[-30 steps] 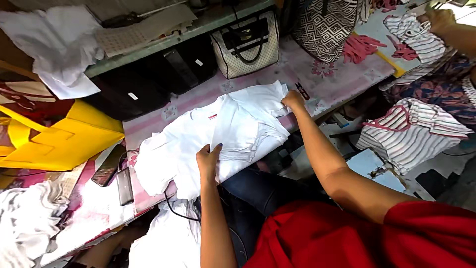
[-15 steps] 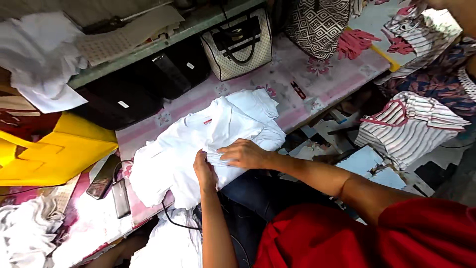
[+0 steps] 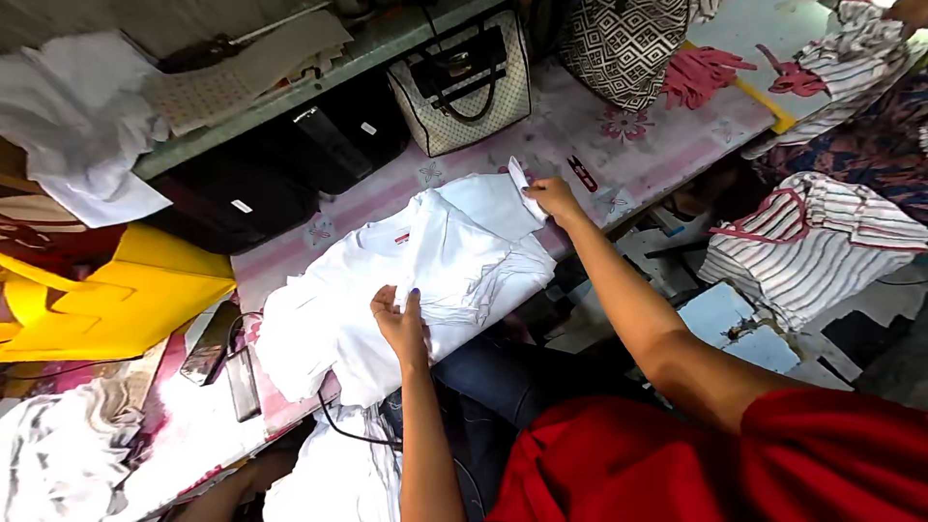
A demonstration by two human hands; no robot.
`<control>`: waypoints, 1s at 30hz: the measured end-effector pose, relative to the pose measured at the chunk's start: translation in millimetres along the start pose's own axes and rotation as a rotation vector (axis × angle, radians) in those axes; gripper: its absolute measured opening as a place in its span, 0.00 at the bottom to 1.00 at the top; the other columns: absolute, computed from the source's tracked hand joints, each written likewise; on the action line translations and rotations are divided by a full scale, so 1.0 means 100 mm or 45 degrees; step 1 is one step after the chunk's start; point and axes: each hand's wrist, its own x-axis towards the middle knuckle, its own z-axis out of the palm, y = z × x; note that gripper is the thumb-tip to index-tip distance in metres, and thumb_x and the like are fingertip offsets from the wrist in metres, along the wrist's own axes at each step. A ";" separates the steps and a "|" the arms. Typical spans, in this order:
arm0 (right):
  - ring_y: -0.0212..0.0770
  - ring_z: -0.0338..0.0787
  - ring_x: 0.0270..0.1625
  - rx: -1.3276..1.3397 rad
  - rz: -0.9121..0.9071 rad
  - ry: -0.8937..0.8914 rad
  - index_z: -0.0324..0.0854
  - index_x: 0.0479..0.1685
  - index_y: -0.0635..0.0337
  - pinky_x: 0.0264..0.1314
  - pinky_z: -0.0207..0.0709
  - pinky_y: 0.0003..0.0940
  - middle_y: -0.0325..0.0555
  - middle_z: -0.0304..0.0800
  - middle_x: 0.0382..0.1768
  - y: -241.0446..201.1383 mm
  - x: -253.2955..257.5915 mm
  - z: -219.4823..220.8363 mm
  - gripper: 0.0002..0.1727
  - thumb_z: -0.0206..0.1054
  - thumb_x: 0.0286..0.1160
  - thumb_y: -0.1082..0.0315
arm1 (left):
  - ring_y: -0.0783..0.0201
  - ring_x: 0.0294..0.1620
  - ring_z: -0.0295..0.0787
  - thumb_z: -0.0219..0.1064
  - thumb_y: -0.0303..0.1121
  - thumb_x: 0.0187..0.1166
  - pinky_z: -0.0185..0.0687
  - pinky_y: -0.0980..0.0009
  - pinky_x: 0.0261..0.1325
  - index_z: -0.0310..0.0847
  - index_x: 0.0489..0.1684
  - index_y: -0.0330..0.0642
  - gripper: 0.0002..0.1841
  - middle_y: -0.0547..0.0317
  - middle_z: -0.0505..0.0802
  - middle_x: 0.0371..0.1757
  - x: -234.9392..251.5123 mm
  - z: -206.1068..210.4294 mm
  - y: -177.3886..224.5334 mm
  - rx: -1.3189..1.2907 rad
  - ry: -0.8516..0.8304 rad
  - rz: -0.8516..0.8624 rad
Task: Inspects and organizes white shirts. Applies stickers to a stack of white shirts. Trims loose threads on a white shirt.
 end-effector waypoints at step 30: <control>0.27 0.86 0.38 0.795 -0.515 -0.535 0.79 0.49 0.67 0.47 0.83 0.27 0.39 0.87 0.37 -0.72 -1.23 0.66 0.08 0.59 0.78 0.75 | 0.72 0.39 0.89 0.58 0.25 0.85 0.89 0.71 0.48 0.74 0.55 0.46 0.08 0.64 0.90 0.42 -0.01 0.51 0.53 -0.726 -0.686 -0.438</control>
